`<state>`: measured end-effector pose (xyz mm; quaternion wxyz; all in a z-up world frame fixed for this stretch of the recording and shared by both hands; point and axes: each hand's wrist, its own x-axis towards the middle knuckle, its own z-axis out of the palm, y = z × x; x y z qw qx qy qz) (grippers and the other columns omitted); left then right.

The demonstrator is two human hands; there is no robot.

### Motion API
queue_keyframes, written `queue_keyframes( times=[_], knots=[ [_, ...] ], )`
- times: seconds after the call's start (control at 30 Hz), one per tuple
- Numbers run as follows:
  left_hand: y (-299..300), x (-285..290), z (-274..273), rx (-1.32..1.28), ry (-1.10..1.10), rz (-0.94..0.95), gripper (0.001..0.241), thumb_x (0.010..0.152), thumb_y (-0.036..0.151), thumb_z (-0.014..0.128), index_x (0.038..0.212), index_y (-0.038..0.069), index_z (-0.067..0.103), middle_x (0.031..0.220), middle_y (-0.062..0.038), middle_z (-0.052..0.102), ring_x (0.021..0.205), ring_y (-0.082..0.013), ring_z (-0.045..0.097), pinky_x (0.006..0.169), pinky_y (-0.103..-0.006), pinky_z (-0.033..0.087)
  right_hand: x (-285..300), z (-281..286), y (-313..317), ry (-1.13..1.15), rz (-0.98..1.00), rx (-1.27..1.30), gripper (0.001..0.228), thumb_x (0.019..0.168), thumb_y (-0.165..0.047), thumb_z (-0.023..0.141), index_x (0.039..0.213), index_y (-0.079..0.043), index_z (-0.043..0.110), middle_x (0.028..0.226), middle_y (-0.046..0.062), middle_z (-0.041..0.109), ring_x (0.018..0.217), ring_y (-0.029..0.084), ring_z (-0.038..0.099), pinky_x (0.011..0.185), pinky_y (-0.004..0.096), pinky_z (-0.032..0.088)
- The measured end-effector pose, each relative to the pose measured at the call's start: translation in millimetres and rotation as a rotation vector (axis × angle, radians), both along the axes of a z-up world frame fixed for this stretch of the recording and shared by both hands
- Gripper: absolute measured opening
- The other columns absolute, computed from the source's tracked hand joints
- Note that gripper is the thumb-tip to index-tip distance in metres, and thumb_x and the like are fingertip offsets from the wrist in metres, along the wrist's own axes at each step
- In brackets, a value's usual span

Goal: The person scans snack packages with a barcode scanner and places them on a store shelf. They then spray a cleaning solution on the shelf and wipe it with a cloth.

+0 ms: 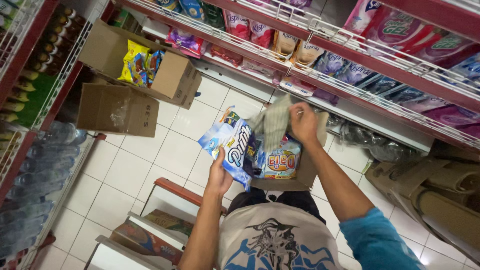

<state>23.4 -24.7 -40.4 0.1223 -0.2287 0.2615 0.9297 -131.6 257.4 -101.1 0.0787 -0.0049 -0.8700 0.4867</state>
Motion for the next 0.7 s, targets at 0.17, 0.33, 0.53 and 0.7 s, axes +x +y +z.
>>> queue_keyframes(
  times=[0.17,0.33,0.53,0.7],
  knots=[
    [17.3,-12.1,0.2,0.020,0.000,-0.026,0.057,0.106,0.040,0.048,0.149,0.003,0.046,0.140,-0.011,0.062,0.125,-0.0240,0.061,0.108,-0.0421,0.046,-10.5,-64.0,8.0,-0.192,0.040,0.203,0.035,0.092,-0.025,0.075,0.118,-0.004,0.067,0.100,0.017,0.076,0.089,0.030,0.073,0.079,0.039,0.056],
    [25.9,-20.2,2.5,0.006,0.004,-0.099,0.057,0.104,0.040,0.050,0.149,0.006,0.044,0.139,-0.012,0.062,0.124,-0.0248,0.062,0.106,-0.0430,0.049,16.4,-33.7,12.9,-0.214,0.160,0.112,0.059,0.092,-0.034,0.070,0.139,-0.003,0.053,0.121,0.022,0.070,0.105,0.040,0.069,0.089,0.047,0.054],
    [47.1,-49.1,12.4,0.092,0.027,-0.348,0.064,0.104,0.045,0.050,0.151,0.003,0.042,0.143,-0.016,0.060,0.127,-0.0276,0.062,0.107,-0.0442,0.050,59.0,60.8,34.1,-0.420,0.397,-0.423,0.048,0.109,-0.035,0.051,0.148,-0.007,0.052,0.132,0.013,0.067,0.118,0.017,0.062,0.099,0.034,0.050],
    [99.6,-90.5,25.0,-0.062,-0.002,-0.480,0.058,0.096,0.043,0.056,0.141,0.006,0.051,0.134,-0.012,0.066,0.117,-0.0228,0.068,0.099,-0.0416,0.056,74.0,117.4,70.0,-0.422,0.157,-0.781,0.047,0.101,-0.017,0.060,0.144,-0.006,0.045,0.110,0.016,0.075,0.093,0.017,0.072,0.079,0.031,0.058]
  ],
)
